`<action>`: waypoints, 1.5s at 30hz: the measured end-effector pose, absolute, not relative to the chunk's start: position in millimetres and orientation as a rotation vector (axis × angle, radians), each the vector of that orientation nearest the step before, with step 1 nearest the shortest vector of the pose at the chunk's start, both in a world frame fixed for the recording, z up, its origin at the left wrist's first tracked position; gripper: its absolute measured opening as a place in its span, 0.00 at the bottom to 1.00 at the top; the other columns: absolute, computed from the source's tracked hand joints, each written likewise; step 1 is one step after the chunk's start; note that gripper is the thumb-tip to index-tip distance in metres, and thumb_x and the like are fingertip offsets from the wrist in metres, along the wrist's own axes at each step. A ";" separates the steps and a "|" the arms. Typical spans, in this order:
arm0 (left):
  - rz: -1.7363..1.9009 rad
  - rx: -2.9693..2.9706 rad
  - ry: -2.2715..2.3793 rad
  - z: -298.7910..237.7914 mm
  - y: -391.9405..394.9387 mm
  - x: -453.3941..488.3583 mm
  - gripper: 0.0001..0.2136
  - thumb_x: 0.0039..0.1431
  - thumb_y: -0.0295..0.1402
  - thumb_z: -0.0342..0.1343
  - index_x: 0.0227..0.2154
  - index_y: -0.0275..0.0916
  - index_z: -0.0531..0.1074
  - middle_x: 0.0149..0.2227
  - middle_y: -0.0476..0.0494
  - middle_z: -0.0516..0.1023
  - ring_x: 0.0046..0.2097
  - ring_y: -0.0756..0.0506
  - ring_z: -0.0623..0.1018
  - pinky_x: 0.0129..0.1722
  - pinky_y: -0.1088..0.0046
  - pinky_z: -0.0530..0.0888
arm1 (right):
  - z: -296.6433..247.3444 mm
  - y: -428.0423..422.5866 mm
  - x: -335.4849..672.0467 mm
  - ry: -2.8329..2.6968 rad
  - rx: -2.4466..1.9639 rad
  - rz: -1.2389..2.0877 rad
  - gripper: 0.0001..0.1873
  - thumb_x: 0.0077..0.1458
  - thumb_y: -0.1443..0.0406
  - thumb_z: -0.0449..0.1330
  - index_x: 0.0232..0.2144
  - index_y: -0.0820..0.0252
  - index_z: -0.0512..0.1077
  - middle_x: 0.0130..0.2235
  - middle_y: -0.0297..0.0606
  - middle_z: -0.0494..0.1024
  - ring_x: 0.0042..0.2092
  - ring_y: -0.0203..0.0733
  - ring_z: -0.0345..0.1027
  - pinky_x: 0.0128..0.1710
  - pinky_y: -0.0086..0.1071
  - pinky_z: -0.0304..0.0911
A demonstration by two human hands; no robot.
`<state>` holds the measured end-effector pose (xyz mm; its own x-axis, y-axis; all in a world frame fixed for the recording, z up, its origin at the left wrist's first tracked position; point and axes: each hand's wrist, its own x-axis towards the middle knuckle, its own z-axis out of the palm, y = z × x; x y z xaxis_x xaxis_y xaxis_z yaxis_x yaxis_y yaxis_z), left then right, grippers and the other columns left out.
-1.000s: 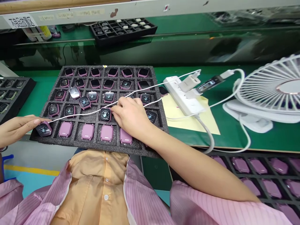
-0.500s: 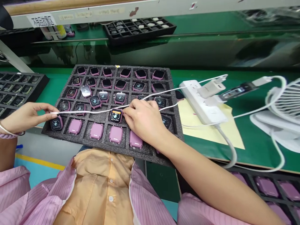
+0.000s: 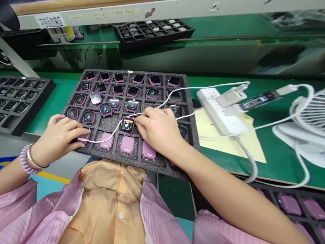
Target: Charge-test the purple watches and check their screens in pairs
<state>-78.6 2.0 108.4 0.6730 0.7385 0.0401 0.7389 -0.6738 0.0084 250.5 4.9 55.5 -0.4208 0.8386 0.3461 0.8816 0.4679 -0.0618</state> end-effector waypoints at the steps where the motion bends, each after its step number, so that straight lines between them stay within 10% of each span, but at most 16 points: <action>1: -0.037 -2.826 -1.197 109.9 2.1 -76.8 0.11 0.61 0.32 0.66 0.47 0.45 0.80 0.45 0.41 0.84 0.48 0.36 0.78 0.59 0.47 0.66 | 58.3 5.3 250.2 -2.413 -1.480 -0.185 0.15 0.71 0.68 0.55 0.39 0.59 0.83 0.38 0.43 0.75 0.41 0.50 0.69 0.39 0.39 0.49; 11: -0.248 -3.155 -1.628 129.4 46.1 -97.1 0.25 0.68 0.54 0.49 0.47 0.41 0.82 0.43 0.41 0.86 0.42 0.39 0.83 0.42 0.65 0.78 | 84.4 0.5 246.0 -2.334 -1.728 -0.505 0.15 0.69 0.71 0.55 0.32 0.62 0.79 0.37 0.44 0.76 0.37 0.48 0.69 0.32 0.37 0.43; 22: 0.046 -3.314 -1.590 123.8 49.6 -85.2 0.38 0.68 0.64 0.35 0.50 0.41 0.82 0.52 0.40 0.85 0.54 0.34 0.81 0.58 0.55 0.69 | 103.1 -106.5 327.5 -2.283 -1.397 -0.016 0.09 0.78 0.67 0.53 0.42 0.55 0.72 0.37 0.33 0.78 0.36 0.41 0.74 0.38 0.36 0.62; 29: 0.128 -3.283 -1.480 120.9 49.8 -80.6 0.29 0.69 0.52 0.36 0.45 0.42 0.81 0.49 0.41 0.85 0.51 0.35 0.81 0.58 0.53 0.66 | 83.2 -118.4 328.0 -2.267 -1.407 0.010 0.08 0.76 0.67 0.53 0.42 0.52 0.69 0.36 0.31 0.78 0.34 0.41 0.74 0.37 0.38 0.60; 45: 0.159 -3.277 -1.594 127.6 53.8 -76.0 0.27 0.66 0.57 0.46 0.39 0.41 0.81 0.35 0.44 0.84 0.39 0.42 0.81 0.50 0.66 0.72 | 59.0 -94.9 339.4 -2.340 -1.457 -0.337 0.15 0.76 0.63 0.45 0.41 0.56 0.70 0.35 0.35 0.71 0.33 0.46 0.71 0.33 0.38 0.54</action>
<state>-76.0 53.8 127.6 0.6384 0.7148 -0.2854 0.7571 -0.5165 0.4001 339.4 -94.9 59.0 -0.4014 0.8121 0.4235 0.8985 0.4388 0.0104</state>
